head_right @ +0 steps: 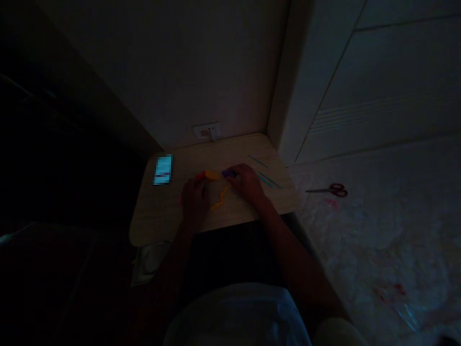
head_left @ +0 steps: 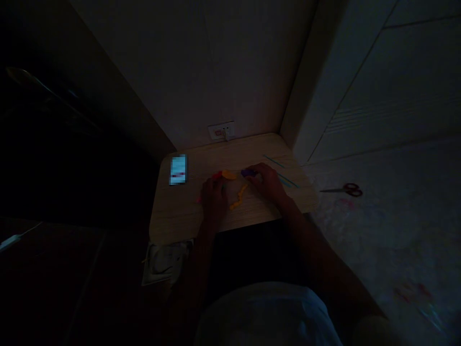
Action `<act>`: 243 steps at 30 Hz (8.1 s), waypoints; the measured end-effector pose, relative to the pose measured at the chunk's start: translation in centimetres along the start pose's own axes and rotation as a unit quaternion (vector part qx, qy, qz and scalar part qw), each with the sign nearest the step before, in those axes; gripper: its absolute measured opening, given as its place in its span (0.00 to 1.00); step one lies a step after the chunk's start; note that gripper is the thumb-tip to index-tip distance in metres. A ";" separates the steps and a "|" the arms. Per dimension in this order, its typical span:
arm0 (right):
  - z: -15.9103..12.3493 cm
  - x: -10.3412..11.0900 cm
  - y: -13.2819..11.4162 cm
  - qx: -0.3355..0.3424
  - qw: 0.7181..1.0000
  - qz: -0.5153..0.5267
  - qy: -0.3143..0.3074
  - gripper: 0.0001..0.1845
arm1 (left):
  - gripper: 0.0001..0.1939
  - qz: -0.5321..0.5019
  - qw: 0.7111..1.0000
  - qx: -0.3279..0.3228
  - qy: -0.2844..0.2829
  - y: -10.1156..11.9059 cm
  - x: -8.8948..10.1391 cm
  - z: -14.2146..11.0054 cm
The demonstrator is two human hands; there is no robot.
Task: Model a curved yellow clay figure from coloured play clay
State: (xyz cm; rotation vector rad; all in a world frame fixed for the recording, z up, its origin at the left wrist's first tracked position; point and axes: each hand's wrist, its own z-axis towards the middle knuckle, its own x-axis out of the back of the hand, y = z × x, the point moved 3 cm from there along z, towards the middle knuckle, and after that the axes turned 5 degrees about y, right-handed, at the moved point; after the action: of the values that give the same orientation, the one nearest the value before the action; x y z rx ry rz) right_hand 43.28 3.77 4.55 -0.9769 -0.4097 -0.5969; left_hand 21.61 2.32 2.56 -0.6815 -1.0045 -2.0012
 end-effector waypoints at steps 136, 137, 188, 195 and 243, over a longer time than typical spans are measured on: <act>-6.5 -0.4 -2.7 -0.275 0.865 0.413 0.076 0.22 | 0.18 -0.053 0.996 -0.065 -0.014 0.7 3.9 -5.0; -6.5 -0.5 -2.7 -0.272 0.865 0.415 0.070 0.22 | 0.17 -0.054 0.996 -0.069 -0.008 0.7 4.0 -5.0; -7.2 1.3 -7.4 -0.122 0.947 0.290 0.064 0.09 | 0.19 -0.520 0.808 0.278 0.025 4.9 2.6 -3.9; -7.3 0.9 -7.2 -0.200 0.909 0.352 0.098 0.10 | 0.17 -0.539 0.806 0.245 0.023 5.0 2.7 -4.3; -8.2 -0.7 -7.2 -0.325 0.851 0.412 0.040 0.23 | 0.09 -0.465 0.870 0.164 0.005 6.2 3.0 -4.3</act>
State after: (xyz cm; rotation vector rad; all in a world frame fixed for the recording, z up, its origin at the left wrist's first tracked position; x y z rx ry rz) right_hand 38.66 -6.14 4.65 -1.6324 0.3357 0.0415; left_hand 24.53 -4.82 4.98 0.0572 -1.8480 -2.4913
